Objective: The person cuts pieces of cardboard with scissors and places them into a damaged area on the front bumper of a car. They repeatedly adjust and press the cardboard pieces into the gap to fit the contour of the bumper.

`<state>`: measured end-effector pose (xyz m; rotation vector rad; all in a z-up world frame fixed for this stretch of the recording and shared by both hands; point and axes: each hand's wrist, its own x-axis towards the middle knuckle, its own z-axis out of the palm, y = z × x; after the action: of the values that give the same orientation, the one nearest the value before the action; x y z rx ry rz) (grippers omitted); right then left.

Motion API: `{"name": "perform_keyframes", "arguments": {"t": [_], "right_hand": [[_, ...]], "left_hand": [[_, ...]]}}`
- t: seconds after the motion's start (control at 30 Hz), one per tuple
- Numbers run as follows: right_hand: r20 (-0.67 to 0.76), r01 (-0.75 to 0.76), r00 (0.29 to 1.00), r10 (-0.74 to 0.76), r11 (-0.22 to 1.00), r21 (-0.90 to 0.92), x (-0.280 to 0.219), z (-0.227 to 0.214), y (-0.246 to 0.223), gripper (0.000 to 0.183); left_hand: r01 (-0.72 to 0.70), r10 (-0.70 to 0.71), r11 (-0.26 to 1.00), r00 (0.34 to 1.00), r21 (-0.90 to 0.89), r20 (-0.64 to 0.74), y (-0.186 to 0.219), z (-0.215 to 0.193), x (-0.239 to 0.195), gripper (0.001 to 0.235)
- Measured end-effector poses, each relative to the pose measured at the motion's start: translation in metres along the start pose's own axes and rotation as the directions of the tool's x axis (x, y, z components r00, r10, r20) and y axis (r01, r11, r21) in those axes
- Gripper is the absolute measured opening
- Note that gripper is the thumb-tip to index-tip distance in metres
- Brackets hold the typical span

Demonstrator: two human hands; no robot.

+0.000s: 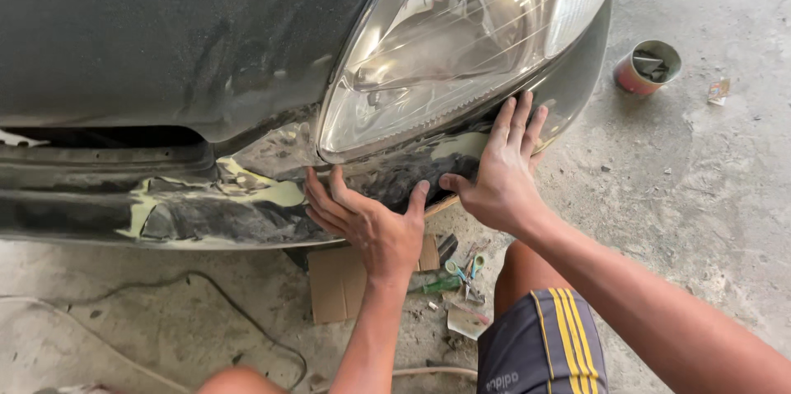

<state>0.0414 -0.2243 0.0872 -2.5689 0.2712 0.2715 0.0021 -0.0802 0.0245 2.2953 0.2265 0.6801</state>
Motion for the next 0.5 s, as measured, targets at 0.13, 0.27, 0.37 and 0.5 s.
{"name": "perform_keyframes", "arguments": {"t": [0.13, 0.27, 0.37, 0.5], "right_hand": [[-0.013, -0.017, 1.0, 0.017, 1.0, -0.003, 0.002, 0.005, 0.003, 0.143], [-0.013, 0.046, 0.999, -0.045, 0.996, 0.075, -0.006, 0.001, 0.008, 0.137], [-0.023, 0.054, 0.998, -0.053, 0.995, 0.086, -0.007, -0.001, 0.01, 0.137], [-0.02, 0.058, 0.998, -0.056, 0.993, 0.103, -0.011, -0.002, 0.015, 0.134]], "left_hand": [[0.008, -0.009, 1.0, 1.0, -0.022, -0.029, 0.002, 0.003, -0.001, 0.104], [0.023, -0.026, 0.998, 0.998, -0.06, -0.056, 0.007, -0.013, -0.008, 0.102], [0.172, -0.173, 0.985, 0.983, -0.026, -0.068, 0.027, -0.02, -0.008, 0.107], [0.397, -0.4, 0.916, 0.909, 0.049, 0.117, 0.047, -0.023, -0.006, 0.123]]}}
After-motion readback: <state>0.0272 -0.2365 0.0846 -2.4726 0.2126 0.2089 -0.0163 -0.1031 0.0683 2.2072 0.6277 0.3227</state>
